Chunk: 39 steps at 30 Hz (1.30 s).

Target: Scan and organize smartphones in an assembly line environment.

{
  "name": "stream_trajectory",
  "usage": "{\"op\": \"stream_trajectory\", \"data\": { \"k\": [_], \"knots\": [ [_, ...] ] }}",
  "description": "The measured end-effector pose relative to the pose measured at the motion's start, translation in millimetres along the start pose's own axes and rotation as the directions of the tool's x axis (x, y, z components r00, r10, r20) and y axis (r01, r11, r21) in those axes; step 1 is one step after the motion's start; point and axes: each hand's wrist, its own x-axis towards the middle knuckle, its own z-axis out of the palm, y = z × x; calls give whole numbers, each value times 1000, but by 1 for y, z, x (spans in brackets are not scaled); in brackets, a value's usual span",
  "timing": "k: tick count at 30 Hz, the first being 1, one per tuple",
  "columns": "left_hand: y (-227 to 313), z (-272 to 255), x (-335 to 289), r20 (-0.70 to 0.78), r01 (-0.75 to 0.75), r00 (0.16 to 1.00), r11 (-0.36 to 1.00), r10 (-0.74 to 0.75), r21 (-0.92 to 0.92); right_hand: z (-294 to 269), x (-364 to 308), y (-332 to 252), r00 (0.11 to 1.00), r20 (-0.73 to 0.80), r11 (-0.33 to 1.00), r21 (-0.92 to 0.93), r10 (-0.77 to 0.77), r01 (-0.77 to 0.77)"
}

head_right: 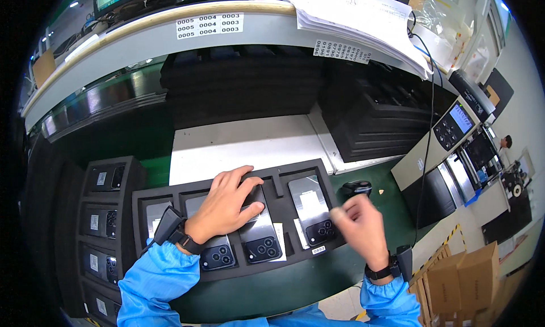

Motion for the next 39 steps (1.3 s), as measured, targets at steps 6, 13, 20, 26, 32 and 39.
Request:
{"op": "stream_trajectory", "data": {
  "k": [6,13,20,26,32,39],
  "knots": [
    [4,5,5,16,16,1000,993,-18,116,-2,-1,92,942,-316,936,-352,-111,-8],
    [0,4,7,-31,88,995,987,-93,-134,0,19,114,974,-203,981,-144,97,-128],
    [3,7,1,23,31,999,995,-33,97,-15,0,51,947,62,758,583,316,-292],
    [-3,-6,2,-50,52,997,998,-51,20,-6,-44,-5,719,666,456,586,199,-669],
    [-17,-56,-13,81,208,975,978,-205,-23,53,-52,-63,571,821,539,473,19,-697],
    [-45,-60,-30,57,240,971,962,-234,-128,112,-37,-90,373,923,640,341,-91,-688]
  ]
}}
